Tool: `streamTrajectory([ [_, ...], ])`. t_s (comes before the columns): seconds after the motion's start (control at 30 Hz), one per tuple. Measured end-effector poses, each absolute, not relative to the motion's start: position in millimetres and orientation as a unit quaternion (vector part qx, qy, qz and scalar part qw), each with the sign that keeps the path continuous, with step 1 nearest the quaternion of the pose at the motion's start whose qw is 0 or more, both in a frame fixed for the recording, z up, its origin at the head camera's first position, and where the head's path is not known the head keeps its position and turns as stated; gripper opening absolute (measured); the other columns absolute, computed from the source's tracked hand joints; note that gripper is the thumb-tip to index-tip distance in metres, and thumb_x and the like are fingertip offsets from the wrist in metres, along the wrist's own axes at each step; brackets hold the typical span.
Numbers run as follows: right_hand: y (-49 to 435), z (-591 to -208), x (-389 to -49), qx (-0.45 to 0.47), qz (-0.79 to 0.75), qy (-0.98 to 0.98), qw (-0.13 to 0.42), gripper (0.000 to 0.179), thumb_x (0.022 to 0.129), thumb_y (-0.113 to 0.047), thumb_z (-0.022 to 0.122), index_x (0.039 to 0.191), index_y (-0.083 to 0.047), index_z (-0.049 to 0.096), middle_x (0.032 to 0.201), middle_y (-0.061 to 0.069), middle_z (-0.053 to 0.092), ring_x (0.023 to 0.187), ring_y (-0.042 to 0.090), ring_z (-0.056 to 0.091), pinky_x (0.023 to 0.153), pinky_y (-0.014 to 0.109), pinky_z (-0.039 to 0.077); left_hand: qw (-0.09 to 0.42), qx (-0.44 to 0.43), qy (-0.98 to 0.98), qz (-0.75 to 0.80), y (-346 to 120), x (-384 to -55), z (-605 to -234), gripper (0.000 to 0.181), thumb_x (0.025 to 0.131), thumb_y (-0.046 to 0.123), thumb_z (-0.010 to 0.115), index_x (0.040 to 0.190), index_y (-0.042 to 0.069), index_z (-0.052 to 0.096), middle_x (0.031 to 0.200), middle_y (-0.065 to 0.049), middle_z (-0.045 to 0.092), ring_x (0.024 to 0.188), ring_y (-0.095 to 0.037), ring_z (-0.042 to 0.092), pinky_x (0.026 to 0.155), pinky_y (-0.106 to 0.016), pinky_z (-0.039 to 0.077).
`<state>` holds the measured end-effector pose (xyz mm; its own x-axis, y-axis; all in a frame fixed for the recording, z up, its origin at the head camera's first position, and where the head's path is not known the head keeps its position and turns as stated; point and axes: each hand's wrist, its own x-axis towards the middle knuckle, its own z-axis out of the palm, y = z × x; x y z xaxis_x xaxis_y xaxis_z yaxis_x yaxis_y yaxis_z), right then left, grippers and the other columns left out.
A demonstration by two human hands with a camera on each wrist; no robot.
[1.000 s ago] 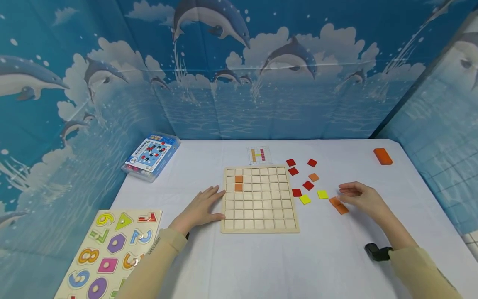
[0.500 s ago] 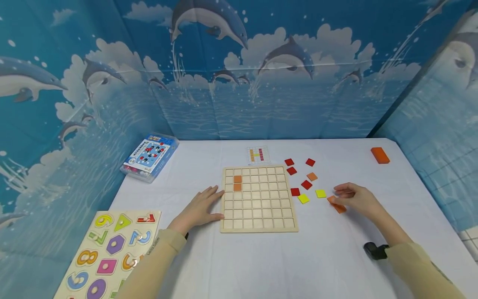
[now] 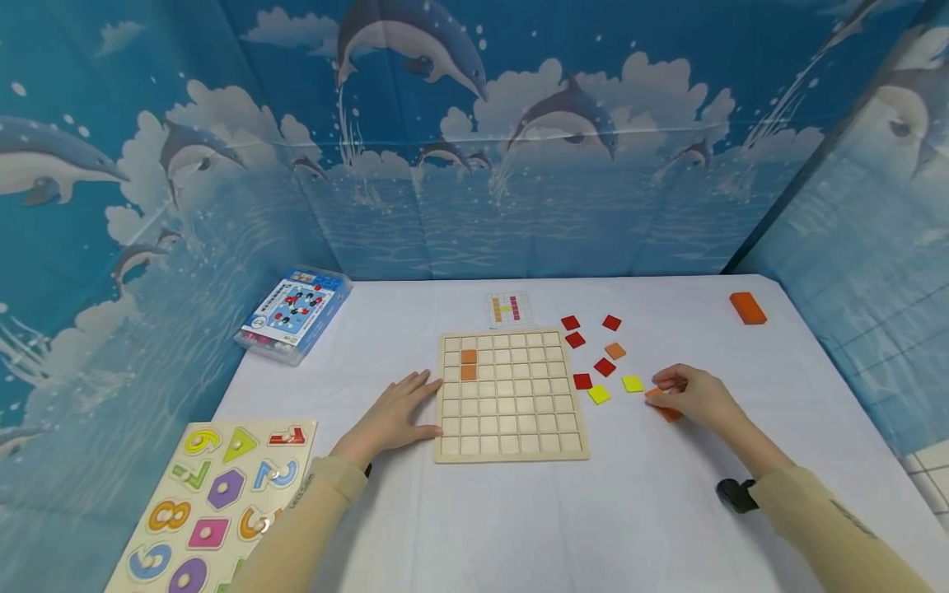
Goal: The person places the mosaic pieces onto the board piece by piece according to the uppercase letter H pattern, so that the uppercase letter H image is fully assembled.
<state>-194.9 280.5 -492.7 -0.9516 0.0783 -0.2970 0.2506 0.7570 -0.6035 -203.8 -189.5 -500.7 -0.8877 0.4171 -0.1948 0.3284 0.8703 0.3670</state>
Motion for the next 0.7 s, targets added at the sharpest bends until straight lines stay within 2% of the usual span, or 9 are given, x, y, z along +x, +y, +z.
streamTrajectory([
  [0.43, 278.7, -495.4, -197.6, 0.107, -0.336, 0.925, 0.142, 0.053, 0.087, -0.025, 0.076, 0.125, 0.005, 0.053, 0.103, 0.019, 0.059, 0.088, 0.025, 0.054, 0.066, 0.020, 0.050, 0.132, 0.200, 0.957, 0.166, -189.3, -202.9, -499.9, 0.083, 0.084, 0.050, 0.073, 0.152, 0.017, 0.039, 0.162, -0.012, 0.028, 0.151, -0.033, 0.021, 0.123, -0.056, 0.019],
  [0.7, 280.1, -495.9, -199.0, 0.103, -0.334, 0.925, 0.151, 0.053, 0.085, -0.029, 0.077, 0.120, 0.004, 0.055, 0.099, 0.016, 0.057, 0.087, 0.025, 0.052, 0.065, 0.022, 0.049, 0.130, 0.200, 0.956, 0.168, -188.5, -202.7, -499.7, 0.082, 0.084, 0.049, 0.073, 0.152, 0.017, 0.040, 0.162, -0.012, 0.028, 0.151, -0.033, 0.022, 0.122, -0.056, 0.019],
])
